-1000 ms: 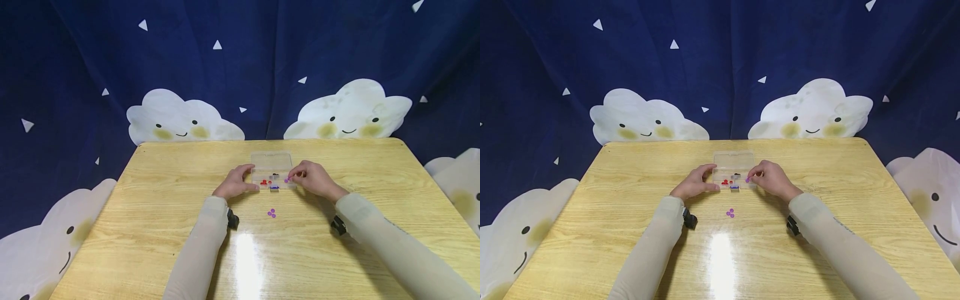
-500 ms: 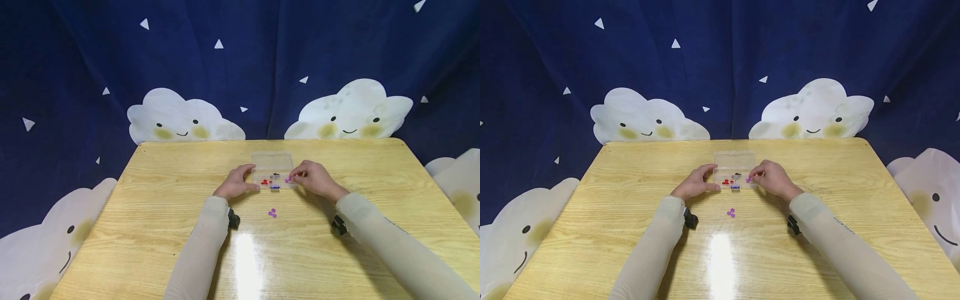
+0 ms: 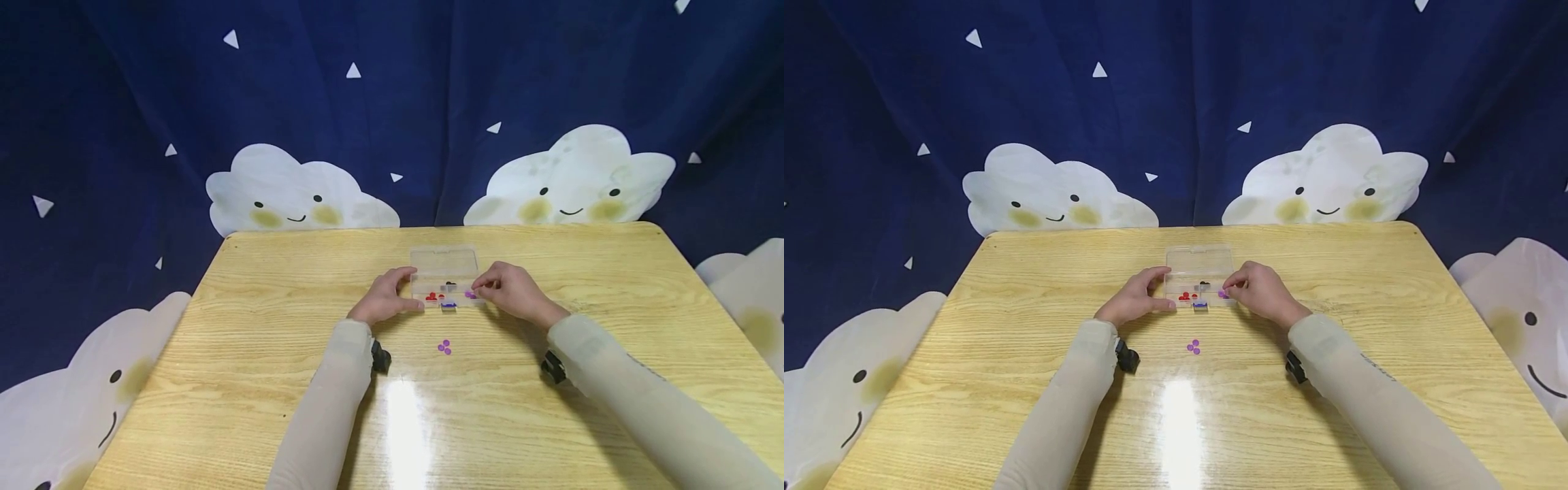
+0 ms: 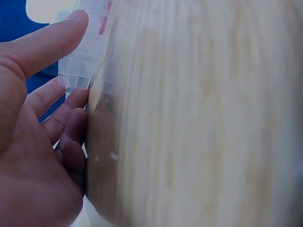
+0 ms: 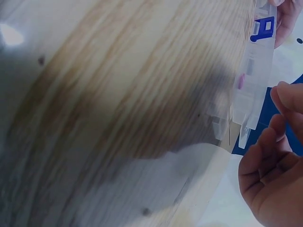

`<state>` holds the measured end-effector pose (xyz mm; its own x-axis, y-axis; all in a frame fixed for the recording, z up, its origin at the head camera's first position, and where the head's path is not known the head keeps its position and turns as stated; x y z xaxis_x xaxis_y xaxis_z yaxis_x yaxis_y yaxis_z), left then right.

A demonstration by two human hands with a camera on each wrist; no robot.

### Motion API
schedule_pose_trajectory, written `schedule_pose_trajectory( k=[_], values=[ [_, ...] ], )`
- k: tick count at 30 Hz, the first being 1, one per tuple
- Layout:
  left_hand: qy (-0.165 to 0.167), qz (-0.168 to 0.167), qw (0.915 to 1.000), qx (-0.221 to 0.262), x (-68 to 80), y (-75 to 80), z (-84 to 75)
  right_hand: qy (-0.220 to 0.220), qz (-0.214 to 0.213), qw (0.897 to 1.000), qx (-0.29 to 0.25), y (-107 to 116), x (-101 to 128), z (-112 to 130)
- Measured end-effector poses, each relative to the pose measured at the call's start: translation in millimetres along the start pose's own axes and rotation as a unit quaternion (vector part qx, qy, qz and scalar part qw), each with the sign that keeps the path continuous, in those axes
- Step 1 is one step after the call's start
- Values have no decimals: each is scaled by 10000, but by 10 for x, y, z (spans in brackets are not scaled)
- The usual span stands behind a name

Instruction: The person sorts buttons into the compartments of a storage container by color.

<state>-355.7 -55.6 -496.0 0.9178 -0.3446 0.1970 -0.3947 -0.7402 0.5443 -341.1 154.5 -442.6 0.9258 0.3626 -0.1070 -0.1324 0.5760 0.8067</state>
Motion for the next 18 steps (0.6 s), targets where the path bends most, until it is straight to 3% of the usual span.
schedule_pose_trajectory(
  k=[18],
  values=[
    [6,-7,10000,-38,14,6,-7,-10,19,9999,-115,16,39,105]
  ],
)
Point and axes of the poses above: each hand's wrist, its own x-axis away from the middle knuckle, its own y-axis out of the back of the hand, z = x × y, the point moved 10 cm from there along -x, towards the middle knuckle
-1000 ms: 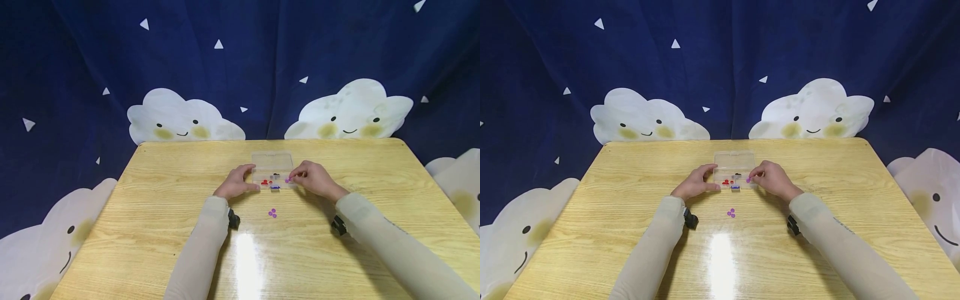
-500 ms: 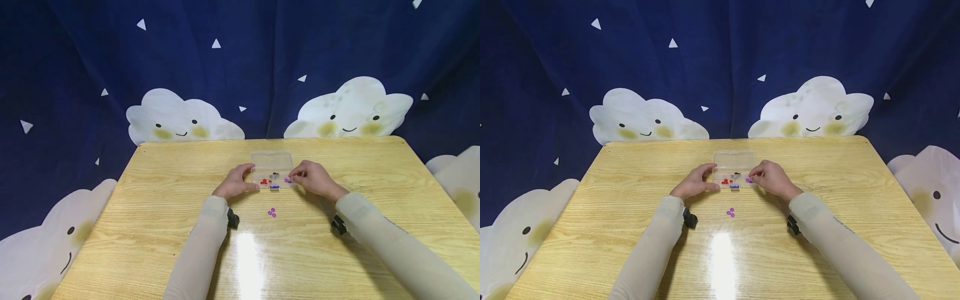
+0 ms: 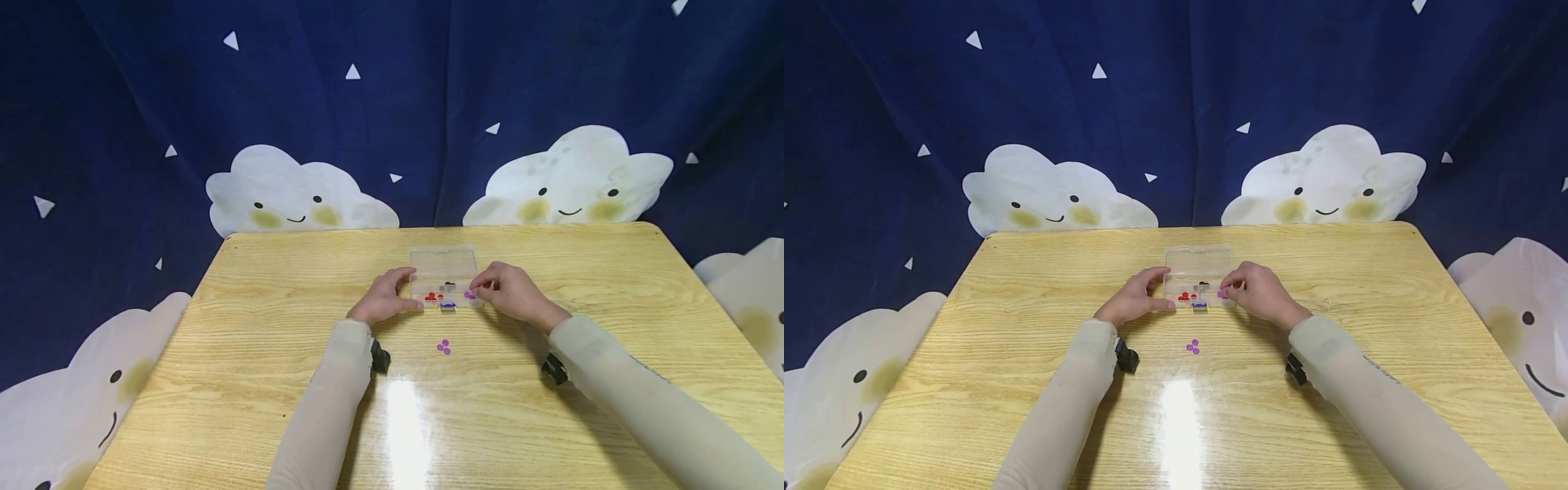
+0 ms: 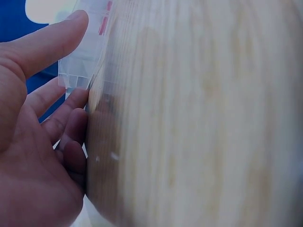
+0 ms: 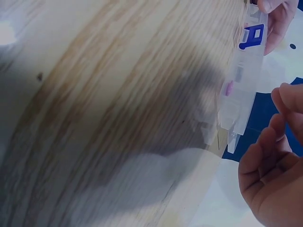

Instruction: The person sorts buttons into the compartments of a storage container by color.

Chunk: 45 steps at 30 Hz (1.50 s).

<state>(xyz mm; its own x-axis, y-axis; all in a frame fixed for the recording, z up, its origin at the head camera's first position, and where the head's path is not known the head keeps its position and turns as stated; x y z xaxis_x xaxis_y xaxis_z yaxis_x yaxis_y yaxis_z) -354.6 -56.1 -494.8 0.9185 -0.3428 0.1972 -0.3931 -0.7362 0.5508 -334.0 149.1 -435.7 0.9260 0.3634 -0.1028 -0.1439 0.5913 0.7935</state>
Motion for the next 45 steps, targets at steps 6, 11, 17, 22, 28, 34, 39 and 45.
schedule_pose_trajectory(
  k=[6,11,17,22,28,34,39,45],
  values=[
    [1,-2,10000,38,2,-1,2,100,-95,9999,-76,23,20,59],
    [4,14,9999,111,14,-5,-2,145,-32,9998,-158,7,45,119],
    [-13,22,9999,116,1,-8,-3,180,-35,9996,-208,11,73,179],
    [-38,15,10000,68,6,-4,-19,211,-52,9996,-204,14,95,234],
    [-59,0,10000,34,8,1,-25,460,-22,9987,-231,12,144,365],
    [-48,-18,10000,81,12,7,-31,732,-2,9969,-303,-10,164,463],
    [-94,-39,9999,57,-4,6,-28,824,143,9959,-349,-78,182,512],
    [-73,-61,10000,16,-5,5,-22,980,471,9933,-401,-183,214,597]
  ],
)
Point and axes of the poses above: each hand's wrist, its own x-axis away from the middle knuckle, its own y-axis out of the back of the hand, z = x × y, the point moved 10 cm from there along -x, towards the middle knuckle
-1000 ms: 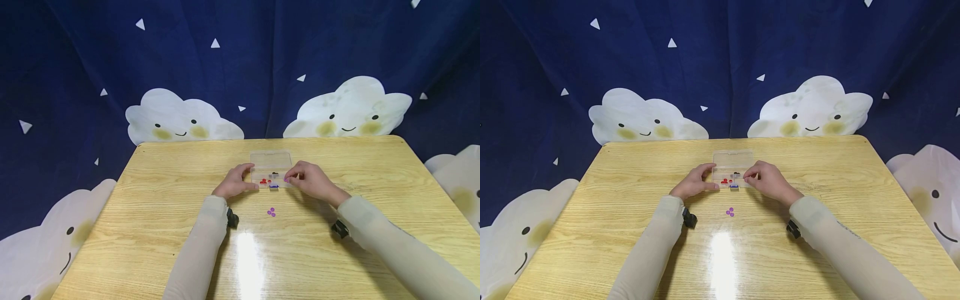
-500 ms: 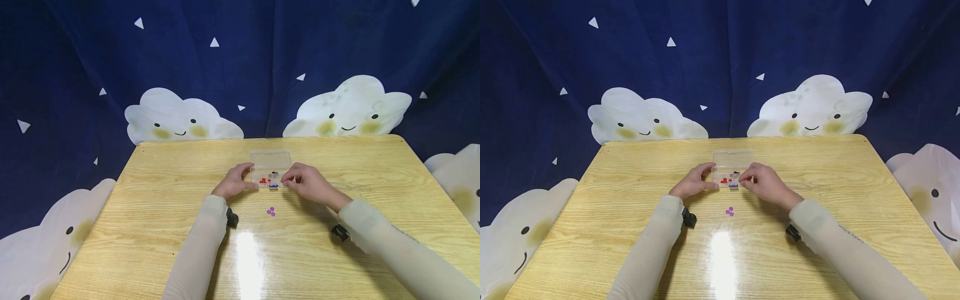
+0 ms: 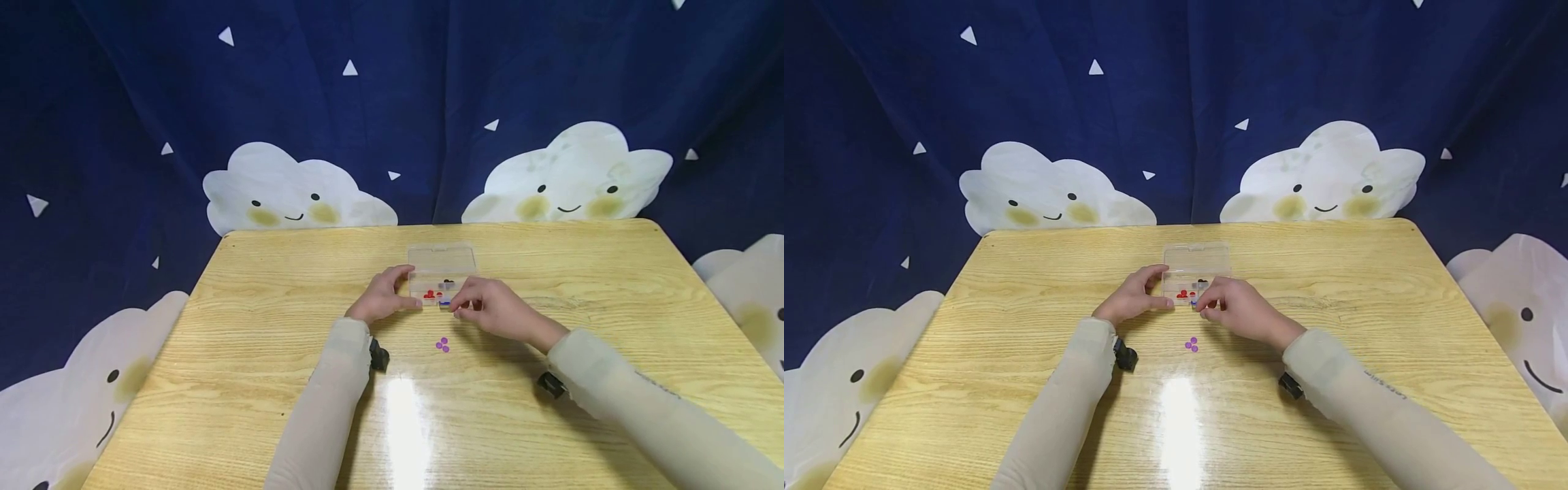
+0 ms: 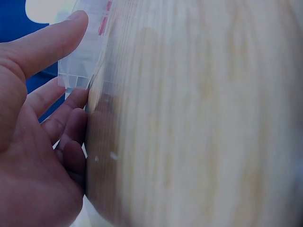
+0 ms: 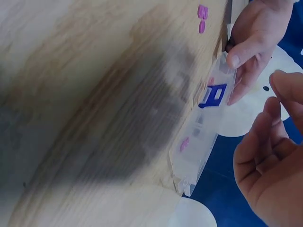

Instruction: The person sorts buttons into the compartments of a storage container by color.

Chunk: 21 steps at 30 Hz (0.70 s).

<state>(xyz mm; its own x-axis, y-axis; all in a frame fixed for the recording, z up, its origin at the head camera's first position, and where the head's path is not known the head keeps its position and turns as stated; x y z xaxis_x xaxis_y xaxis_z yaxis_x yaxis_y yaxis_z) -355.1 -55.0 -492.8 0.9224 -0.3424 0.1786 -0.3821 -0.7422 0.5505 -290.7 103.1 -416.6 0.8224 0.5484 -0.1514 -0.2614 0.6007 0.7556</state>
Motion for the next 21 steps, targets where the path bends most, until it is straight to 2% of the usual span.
schedule_pose_trajectory(
  k=[5,10,21],
  values=[
    [-20,31,9999,-119,0,3,12,143,358,9992,134,-144,5,61],
    [-109,69,9997,-206,-7,3,-3,341,502,9979,227,-239,7,118],
    [-150,85,9997,-195,-7,0,-4,267,765,9960,377,-417,27,122]
  ],
)
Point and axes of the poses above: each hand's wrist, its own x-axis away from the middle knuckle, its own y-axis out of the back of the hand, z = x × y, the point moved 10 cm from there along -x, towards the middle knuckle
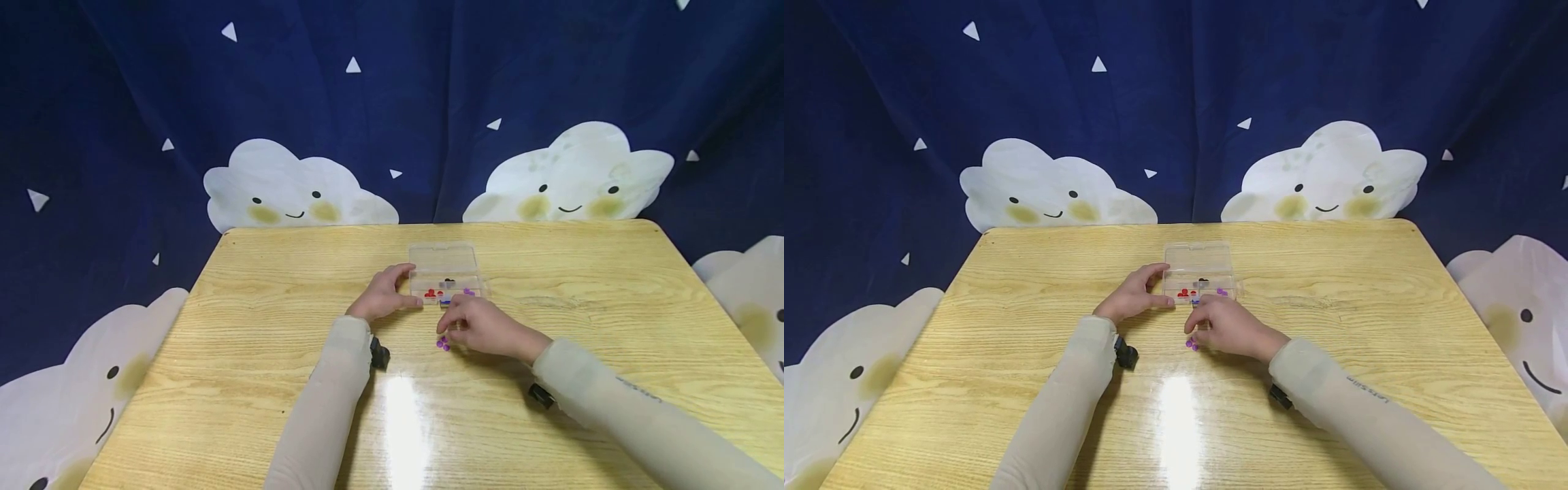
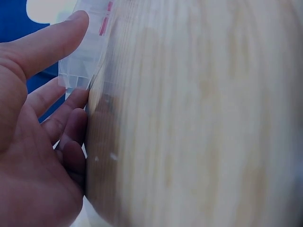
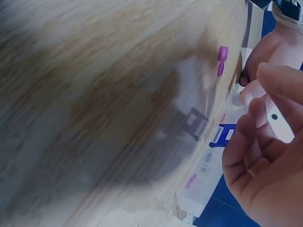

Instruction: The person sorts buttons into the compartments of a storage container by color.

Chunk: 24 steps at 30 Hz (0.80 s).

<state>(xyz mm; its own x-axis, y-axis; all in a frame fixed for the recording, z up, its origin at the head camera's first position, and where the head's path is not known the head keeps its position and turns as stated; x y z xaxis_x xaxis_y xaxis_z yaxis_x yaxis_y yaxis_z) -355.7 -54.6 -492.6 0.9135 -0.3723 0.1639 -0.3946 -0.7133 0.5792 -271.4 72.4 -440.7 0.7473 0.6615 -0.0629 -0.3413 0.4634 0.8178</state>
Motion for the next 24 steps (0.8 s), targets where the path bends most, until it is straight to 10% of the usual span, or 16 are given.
schedule_pose_trajectory(
  k=[24],
  values=[
    [25,-41,10000,61,-2,9,7,-300,135,9987,-377,-182,-52,-124]
  ],
)
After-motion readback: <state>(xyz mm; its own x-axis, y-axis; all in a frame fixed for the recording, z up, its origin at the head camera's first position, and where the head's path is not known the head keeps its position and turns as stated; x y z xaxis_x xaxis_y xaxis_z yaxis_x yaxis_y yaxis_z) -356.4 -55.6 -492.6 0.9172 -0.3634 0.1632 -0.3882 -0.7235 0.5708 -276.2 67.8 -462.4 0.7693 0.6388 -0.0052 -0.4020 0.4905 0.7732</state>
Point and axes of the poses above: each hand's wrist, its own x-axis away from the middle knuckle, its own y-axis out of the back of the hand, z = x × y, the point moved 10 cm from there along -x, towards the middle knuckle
